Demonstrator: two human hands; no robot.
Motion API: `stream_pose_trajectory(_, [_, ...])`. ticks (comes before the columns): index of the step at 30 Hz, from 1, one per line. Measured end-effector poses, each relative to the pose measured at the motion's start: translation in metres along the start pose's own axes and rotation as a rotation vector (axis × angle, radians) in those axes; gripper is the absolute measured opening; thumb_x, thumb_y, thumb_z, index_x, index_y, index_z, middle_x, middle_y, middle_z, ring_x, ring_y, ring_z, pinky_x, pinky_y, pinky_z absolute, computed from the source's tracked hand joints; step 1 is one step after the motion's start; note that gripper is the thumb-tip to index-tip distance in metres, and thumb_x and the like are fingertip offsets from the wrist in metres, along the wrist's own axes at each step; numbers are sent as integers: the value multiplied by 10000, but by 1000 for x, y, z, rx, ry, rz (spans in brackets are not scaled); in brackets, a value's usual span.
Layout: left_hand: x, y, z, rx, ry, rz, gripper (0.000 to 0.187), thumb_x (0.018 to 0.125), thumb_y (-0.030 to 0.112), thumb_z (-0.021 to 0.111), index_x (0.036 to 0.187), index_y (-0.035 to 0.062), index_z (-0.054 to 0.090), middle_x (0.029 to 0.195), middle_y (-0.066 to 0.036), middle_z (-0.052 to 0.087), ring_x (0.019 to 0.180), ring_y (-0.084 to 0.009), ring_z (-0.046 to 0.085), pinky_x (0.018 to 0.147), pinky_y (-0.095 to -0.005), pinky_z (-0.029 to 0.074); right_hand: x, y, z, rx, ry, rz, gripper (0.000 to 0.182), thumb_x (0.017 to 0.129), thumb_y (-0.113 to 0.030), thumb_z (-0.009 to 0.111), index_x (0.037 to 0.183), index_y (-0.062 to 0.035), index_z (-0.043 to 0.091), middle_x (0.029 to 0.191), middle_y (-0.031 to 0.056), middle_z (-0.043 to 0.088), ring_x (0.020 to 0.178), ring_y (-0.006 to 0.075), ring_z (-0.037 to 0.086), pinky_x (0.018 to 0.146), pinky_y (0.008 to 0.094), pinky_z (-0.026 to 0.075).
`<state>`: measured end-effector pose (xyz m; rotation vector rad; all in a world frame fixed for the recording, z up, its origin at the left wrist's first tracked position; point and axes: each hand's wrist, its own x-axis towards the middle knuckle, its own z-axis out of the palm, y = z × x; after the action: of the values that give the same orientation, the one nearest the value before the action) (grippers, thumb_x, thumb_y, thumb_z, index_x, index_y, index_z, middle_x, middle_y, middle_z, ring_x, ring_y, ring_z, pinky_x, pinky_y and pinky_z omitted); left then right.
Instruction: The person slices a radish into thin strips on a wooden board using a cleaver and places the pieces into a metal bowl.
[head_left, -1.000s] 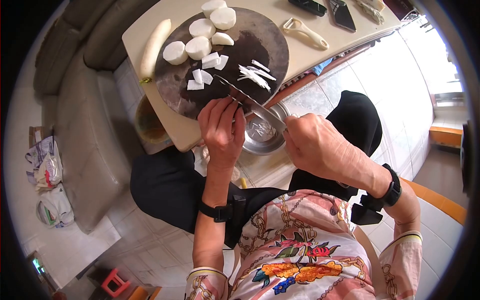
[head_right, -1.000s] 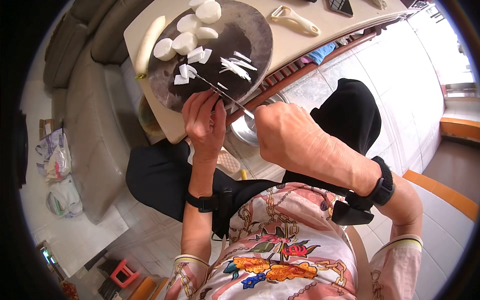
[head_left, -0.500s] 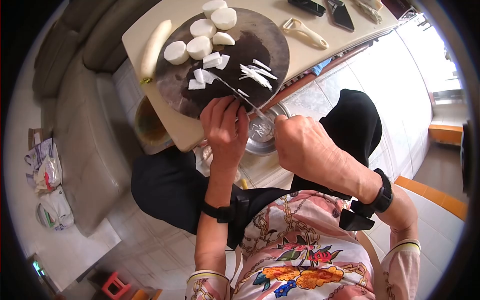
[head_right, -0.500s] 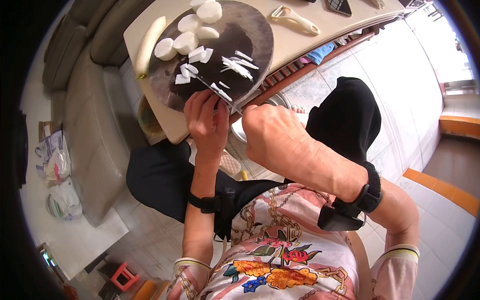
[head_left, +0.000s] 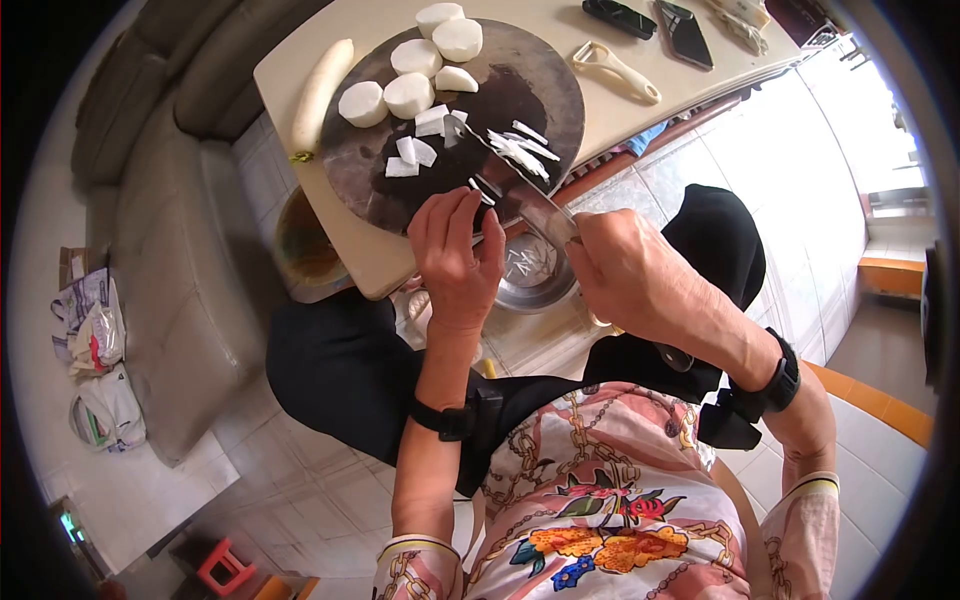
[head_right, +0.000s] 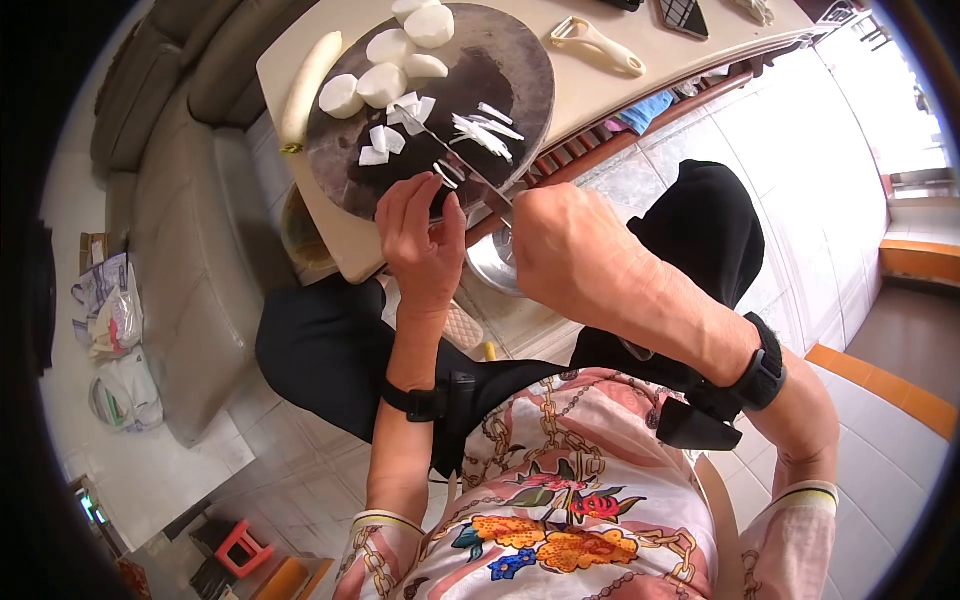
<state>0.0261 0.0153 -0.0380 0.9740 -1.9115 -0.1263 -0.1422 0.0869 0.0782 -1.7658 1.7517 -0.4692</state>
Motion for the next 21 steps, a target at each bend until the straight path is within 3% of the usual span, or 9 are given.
stream_pose_trajectory(1, [0,-1,0,19,-18,11,203,748,13,690,949,3,664,1013,-120,643,971,-331,577,832,-412,483,-1,2,2,-10,-23,-30,236,866,-84,548,714,94,521,604,276,515,631,465,552,547,470,432])
stream_pose_trajectory(2, [1,-1,0,37,-37,22,208,749,18,689,955,1,668,1012,-123,642,967,-332,576,833,-412,482,-1,2,2,-7,-25,-29,236,866,-84,548,714,94,521,604,276,515,631,465,552,547,470,432])
stream_pose_trajectory(9, [0,-1,1,18,-36,-11,208,746,14,678,952,-7,674,1006,-123,639,960,-338,572,837,-411,478,-5,3,2,31,-56,10,222,857,-74,559,713,91,525,610,280,520,641,467,558,547,462,441])
stream_pose_trajectory(11, [-2,-3,2,1,-51,-27,242,734,34,692,972,3,662,1038,-108,622,1010,-327,546,889,-429,435,-5,6,2,22,-61,15,214,856,-69,560,716,89,526,611,280,521,645,465,561,547,461,444])
stream_pose_trajectory(14, [-2,-3,1,8,-55,-17,235,740,38,686,971,0,661,1040,-109,621,1010,-328,546,890,-430,433,0,9,3,-13,-35,-88,200,855,-66,563,726,81,525,604,271,520,643,461,562,550,466,444])
stream_pose_trajectory(20, [1,2,2,61,-13,-1,210,733,29,682,938,-15,679,1005,-125,639,953,-337,574,838,-422,471,1,7,0,-28,-24,-98,186,849,-57,571,728,73,516,585,249,511,616,454,549,553,476,433])
stream_pose_trajectory(21, [1,2,3,61,-14,-2,210,733,29,682,938,-15,679,1005,-125,639,953,-337,574,838,-422,471,-1,4,-2,-20,-27,-77,133,785,-27,562,706,75,530,605,268,528,641,461,567,574,482,457])
